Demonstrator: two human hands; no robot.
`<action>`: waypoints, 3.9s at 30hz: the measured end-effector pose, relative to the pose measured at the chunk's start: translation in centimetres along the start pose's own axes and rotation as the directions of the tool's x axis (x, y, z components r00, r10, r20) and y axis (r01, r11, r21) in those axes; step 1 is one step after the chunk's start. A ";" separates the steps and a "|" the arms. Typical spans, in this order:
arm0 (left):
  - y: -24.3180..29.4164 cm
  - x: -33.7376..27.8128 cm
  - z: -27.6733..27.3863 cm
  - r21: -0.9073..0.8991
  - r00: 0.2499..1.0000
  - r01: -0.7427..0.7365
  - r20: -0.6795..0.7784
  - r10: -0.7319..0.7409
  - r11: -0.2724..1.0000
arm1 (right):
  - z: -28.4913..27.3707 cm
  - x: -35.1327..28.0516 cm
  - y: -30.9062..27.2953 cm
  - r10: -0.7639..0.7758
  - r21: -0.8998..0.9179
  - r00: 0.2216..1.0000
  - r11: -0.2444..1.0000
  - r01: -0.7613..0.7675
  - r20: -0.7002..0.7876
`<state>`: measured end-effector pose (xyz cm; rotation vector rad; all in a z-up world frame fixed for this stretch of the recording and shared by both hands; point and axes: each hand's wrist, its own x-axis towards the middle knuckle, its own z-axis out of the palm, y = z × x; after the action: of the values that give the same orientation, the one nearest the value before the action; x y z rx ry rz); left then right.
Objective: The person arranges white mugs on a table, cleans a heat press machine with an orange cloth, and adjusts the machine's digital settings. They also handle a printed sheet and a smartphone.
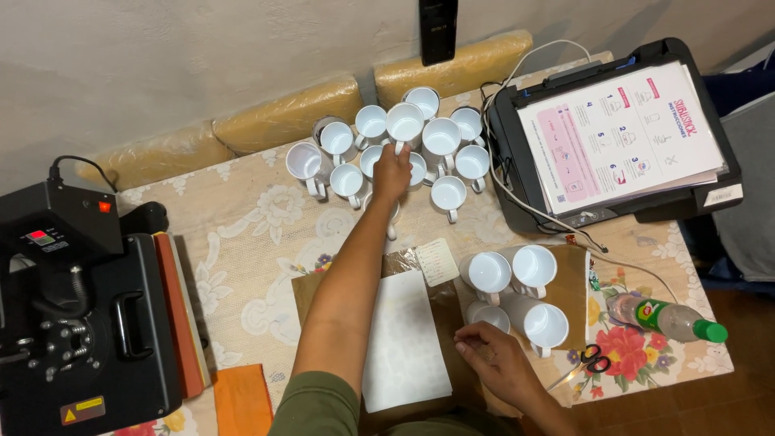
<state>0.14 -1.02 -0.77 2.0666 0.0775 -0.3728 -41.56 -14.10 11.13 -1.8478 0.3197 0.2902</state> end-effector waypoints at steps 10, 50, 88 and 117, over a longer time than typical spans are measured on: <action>6.5 -11.0 0.7 -0.117 0.967 0.222 -0.099 -0.234 0.968 | 0.1 -0.2 -0.7 -0.001 0.023 1.000 1.000 0.001 0.004; 3.9 -8.7 12.8 -0.057 0.984 -0.071 0.161 0.079 0.996 | -1.7 -1.1 -1.2 -0.179 -0.047 0.980 0.983 0.175 -0.088; -1.7 -13.3 7.5 -0.530 0.920 0.375 0.116 -0.373 0.761 | -0.6 -0.1 -1.7 -0.153 -0.098 0.988 0.983 0.156 0.035; 3.4 -18.6 0.9 -0.262 0.920 0.098 -0.343 -0.188 0.960 | -1.1 0.3 -0.9 -0.113 -0.115 0.993 0.987 0.110 -0.023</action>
<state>-17.04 -1.66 7.11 1.8692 0.4804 -0.0561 -40.92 -14.94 12.19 -1.9759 0.2227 0.2075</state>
